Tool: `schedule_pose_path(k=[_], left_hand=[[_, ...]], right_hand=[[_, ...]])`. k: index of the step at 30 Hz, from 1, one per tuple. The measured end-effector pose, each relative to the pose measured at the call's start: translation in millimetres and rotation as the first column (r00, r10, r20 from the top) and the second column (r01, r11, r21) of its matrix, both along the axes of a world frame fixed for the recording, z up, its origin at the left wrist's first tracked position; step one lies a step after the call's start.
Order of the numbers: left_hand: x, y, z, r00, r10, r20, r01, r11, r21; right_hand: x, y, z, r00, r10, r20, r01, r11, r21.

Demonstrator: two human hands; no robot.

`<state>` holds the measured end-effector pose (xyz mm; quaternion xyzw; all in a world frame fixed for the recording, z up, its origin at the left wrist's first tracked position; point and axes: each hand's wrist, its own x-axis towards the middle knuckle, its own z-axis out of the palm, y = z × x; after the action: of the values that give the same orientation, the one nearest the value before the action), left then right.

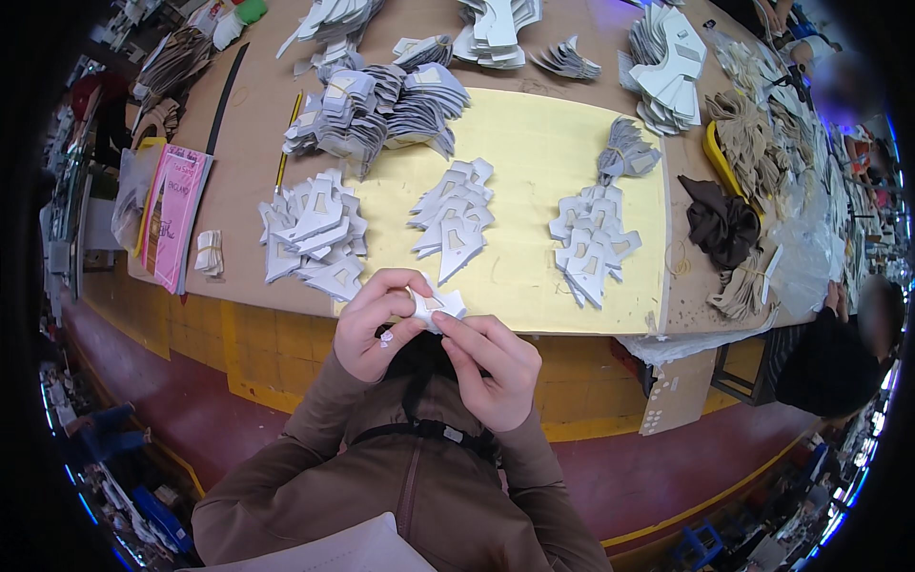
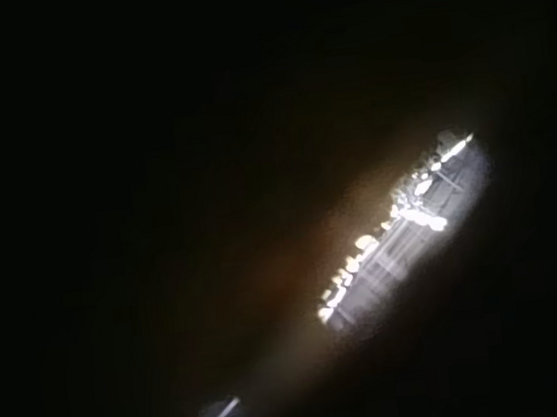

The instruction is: The person repeatedly picks up small white fabric pieces from a table and trims their edges with a small handheld tool. Trimmed pieces are placed back on the table in a growing pile. The person handles the pieces one at a time and continues the process throughout the clip.

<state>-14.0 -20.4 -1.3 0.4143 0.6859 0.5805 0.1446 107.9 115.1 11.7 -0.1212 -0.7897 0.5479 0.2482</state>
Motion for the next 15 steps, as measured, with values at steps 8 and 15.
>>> schedule_pose_path(k=[8, 15], left_hand=[[1.0, -1.3, -0.5, 0.999, 0.0, 0.032, -0.001, 1.0, 0.018], [-0.4, -0.5, 0.1, 1.0, 0.0, -0.012, 0.001, 1.0, 0.008]], right_hand=[[1.2, -1.2, -1.0, 1.0, -0.004, 0.021, 0.004, 1.0, 0.006], [3.1, -2.9, -4.7, 0.998, 0.022, 0.06, -0.004, 0.958, -0.287]])
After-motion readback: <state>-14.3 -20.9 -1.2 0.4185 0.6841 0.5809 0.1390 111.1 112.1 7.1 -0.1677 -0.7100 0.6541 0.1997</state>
